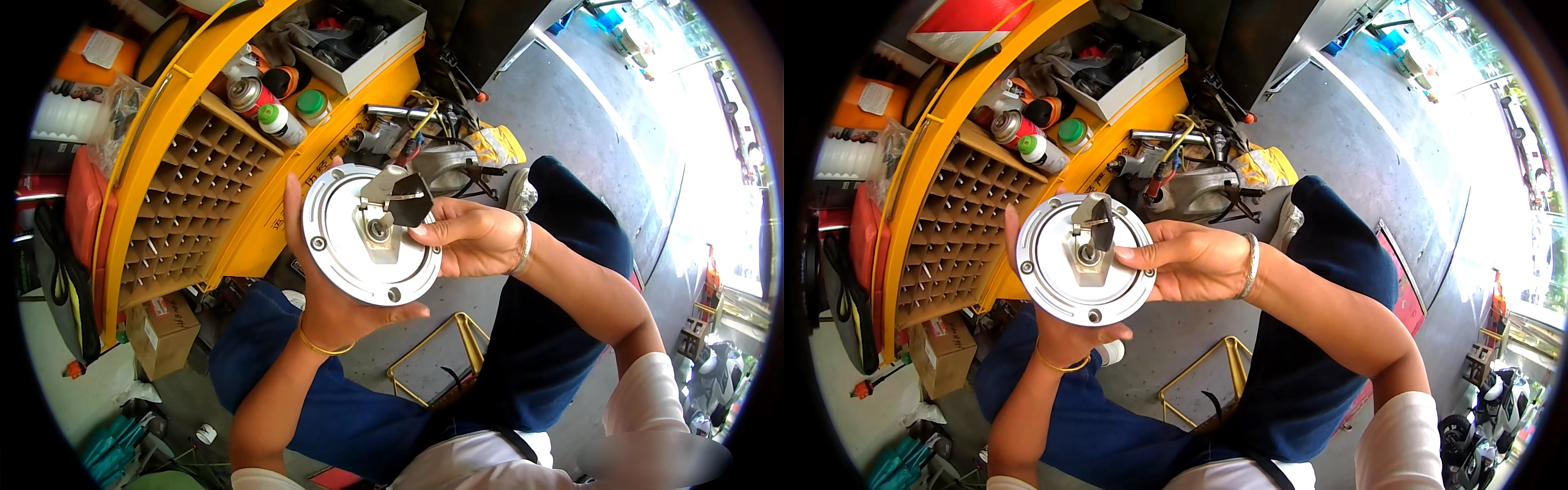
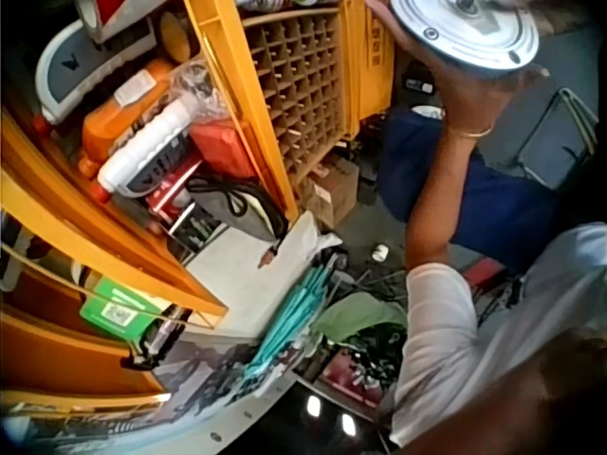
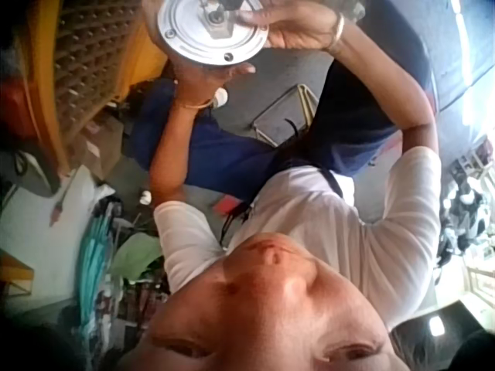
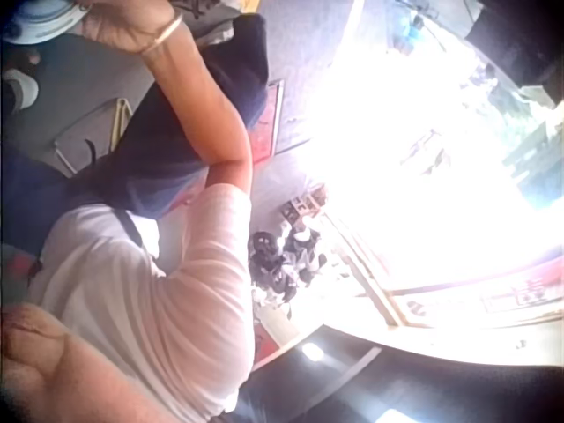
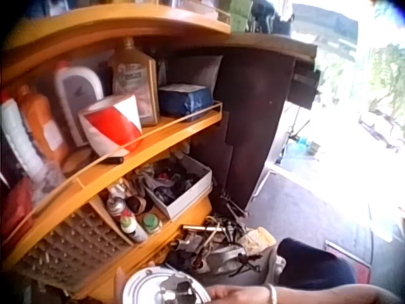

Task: The person retrieves a small black mechanical part from a yellow tool cabinet and inspects it. They then handle a clear plastic bag containing small components and a larger circular metal part, examining each item closely before placing them back on the cabinet.

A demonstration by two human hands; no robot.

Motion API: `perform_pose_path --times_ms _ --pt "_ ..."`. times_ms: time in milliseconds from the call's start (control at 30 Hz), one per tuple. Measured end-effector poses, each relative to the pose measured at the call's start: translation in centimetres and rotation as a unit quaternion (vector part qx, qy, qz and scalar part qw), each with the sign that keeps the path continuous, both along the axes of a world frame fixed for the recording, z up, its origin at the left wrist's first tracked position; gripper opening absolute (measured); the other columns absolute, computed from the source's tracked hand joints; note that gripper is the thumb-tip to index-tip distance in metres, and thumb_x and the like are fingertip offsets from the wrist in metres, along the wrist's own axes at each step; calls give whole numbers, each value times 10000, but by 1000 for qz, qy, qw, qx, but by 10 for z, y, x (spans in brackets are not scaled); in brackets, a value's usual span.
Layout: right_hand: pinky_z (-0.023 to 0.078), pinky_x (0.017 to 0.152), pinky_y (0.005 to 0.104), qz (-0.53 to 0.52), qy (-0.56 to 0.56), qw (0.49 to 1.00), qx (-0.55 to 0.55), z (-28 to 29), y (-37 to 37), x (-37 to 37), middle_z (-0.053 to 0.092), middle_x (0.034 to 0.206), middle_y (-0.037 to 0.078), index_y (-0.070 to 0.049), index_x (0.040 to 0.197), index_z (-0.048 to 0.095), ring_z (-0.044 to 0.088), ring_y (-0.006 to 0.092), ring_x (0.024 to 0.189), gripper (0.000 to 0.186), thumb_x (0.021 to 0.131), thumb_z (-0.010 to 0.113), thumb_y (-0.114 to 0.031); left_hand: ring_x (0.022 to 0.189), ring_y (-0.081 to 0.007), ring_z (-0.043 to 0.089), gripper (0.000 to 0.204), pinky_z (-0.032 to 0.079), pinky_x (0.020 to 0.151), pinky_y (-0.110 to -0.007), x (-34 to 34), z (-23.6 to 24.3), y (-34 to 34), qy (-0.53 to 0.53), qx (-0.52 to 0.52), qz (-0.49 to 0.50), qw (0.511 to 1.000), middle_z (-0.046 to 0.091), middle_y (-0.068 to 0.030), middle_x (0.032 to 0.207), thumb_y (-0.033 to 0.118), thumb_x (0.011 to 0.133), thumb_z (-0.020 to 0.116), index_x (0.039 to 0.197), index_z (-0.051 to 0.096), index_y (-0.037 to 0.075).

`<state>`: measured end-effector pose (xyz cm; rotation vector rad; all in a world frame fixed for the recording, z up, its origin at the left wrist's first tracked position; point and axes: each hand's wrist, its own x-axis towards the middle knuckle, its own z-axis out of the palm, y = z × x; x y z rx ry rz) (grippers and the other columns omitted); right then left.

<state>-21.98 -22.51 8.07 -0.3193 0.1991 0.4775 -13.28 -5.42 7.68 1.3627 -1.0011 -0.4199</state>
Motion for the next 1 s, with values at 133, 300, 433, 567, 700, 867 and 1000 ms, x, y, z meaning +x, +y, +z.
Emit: perform_pose_path --times_ms 133,300,433,567,700,867,1000 --pt "427 967 334 -15 -18 999 29 -1 1 0 528 1151 116 41 1176 440 529 176 1074 330 921 485 -164 1246 -325 335 1321 307 1029 -430 4 -2 -3 5 2 8 1000 198 -238 1378 406 543 843 1380 -117 57" --pt "363 1008 459 0 -38 999 36 2 1 0 471 1239 134 21 1254 384 466 235 1155 491 918 466 -327 1193 -271 399 1232 360 993 -388 5 -1 -5 48 7 43 998 307 -175 1307 416 556 836 1386 13 27" --pt "290 1031 515 -23 -45 994 93 4 5 -1 374 1337 155 -8 1338 296 355 274 1255 687 882 433 -503 1155 -225 442 1174 393 965 -347 5 2 -10 242 -39 45 968 406 -138 1239 386 562 839 1385 85 24" --pt "206 1057 525 9 -70 997 40 2 5 1 253 1416 189 4 1391 163 225 320 1326 976 761 456 -682 1152 -223 459 1035 411 954 -348 4 6 -6 384 -51 37 921 399 -99 1282 443 647 766 1394 155 70" --pt "203 1056 520 9 -72 996 54 -2 6 0 231 1424 206 37 1381 174 221 325 1328 1029 740 416 -730 1154 -298 465 882 417 952 -389 12 6 -3 504 -7 19 864 439 -188 1271 686 780 441 1332 291 14" --pt "229 1049 502 -4 -49 992 115 -5 8 1 258 1413 206 53 1360 225 252 308 1318 979 770 397 -710 1161 -340 450 862 404 965 -416 18 5 -4 580 -43 -22 813 437 -233 1257 692 790 410 1297 334 -2" --pt "243 1045 487 -8 -48 990 132 -4 7 1 272 1410 202 65 1349 248 263 292 1316 963 782 396 -699 1190 -371 413 849 384 985 -430 21 4 -4 623 -59 -45 779 423 -248 1262 679 798 414 1294 343 -7"
